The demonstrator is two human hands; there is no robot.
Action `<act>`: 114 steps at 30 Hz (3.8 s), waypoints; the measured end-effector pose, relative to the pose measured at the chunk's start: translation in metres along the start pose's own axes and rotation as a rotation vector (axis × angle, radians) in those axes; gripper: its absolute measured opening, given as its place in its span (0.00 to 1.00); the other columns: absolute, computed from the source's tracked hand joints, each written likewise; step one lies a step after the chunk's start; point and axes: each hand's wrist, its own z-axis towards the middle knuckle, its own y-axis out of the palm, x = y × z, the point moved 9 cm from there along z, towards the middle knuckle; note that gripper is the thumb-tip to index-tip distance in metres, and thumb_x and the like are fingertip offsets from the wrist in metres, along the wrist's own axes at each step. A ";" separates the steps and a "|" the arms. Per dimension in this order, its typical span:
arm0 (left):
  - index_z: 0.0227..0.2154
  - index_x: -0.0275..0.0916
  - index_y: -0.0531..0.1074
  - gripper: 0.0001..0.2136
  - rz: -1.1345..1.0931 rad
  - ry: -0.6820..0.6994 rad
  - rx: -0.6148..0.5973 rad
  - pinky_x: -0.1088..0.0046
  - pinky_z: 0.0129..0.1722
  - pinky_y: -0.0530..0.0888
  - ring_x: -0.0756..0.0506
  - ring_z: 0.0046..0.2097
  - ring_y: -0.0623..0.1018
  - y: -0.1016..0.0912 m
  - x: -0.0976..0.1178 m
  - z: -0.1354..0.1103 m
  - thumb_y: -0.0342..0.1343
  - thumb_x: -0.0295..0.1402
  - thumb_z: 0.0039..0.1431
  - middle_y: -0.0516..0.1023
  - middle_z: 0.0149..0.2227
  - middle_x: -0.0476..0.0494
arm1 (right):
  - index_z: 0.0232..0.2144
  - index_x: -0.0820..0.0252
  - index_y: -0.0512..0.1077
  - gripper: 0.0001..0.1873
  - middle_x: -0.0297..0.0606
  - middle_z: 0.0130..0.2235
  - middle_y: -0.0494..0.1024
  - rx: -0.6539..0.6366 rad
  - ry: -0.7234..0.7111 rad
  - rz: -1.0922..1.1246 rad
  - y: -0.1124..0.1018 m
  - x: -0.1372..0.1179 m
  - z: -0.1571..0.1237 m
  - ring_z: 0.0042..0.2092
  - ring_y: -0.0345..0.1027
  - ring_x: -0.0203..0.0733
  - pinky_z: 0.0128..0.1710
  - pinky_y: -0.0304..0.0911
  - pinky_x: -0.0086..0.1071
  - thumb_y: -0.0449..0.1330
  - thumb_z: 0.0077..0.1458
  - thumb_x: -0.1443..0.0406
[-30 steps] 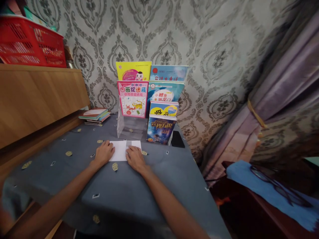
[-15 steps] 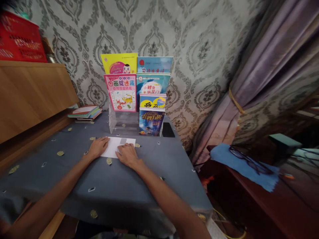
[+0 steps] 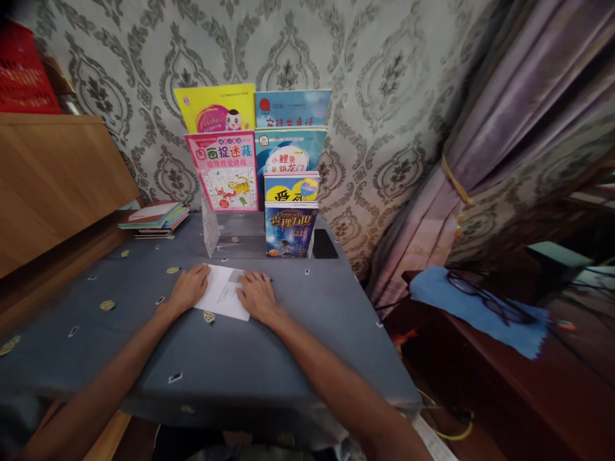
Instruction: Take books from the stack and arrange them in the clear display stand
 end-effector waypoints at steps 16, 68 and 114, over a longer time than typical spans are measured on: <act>0.61 0.43 0.67 0.20 -0.210 0.307 0.006 0.54 0.66 0.60 0.43 0.66 0.67 0.009 0.070 -0.004 0.43 0.34 0.71 0.69 0.64 0.39 | 0.59 0.62 0.69 0.21 0.51 0.64 0.69 0.025 0.062 -0.022 -0.002 0.033 -0.009 0.65 0.59 0.52 0.64 0.51 0.49 0.53 0.66 0.62; 0.58 0.36 0.70 0.19 -0.252 0.437 0.077 0.51 0.61 0.66 0.37 0.63 0.70 0.002 0.109 0.007 0.45 0.30 0.69 0.72 0.61 0.34 | 0.61 0.59 0.65 0.21 0.45 0.53 0.78 0.116 0.222 0.452 0.000 0.076 0.003 0.57 0.68 0.45 0.60 0.58 0.42 0.46 0.70 0.65; 0.57 0.34 0.71 0.22 -0.234 0.181 0.104 0.52 0.61 0.68 0.38 0.60 0.73 0.021 -0.039 0.004 0.41 0.36 0.68 0.74 0.59 0.34 | 0.54 0.61 0.73 0.19 0.44 0.50 0.81 0.059 0.106 0.182 -0.009 0.055 0.001 0.52 0.70 0.45 0.54 0.63 0.38 0.50 0.66 0.70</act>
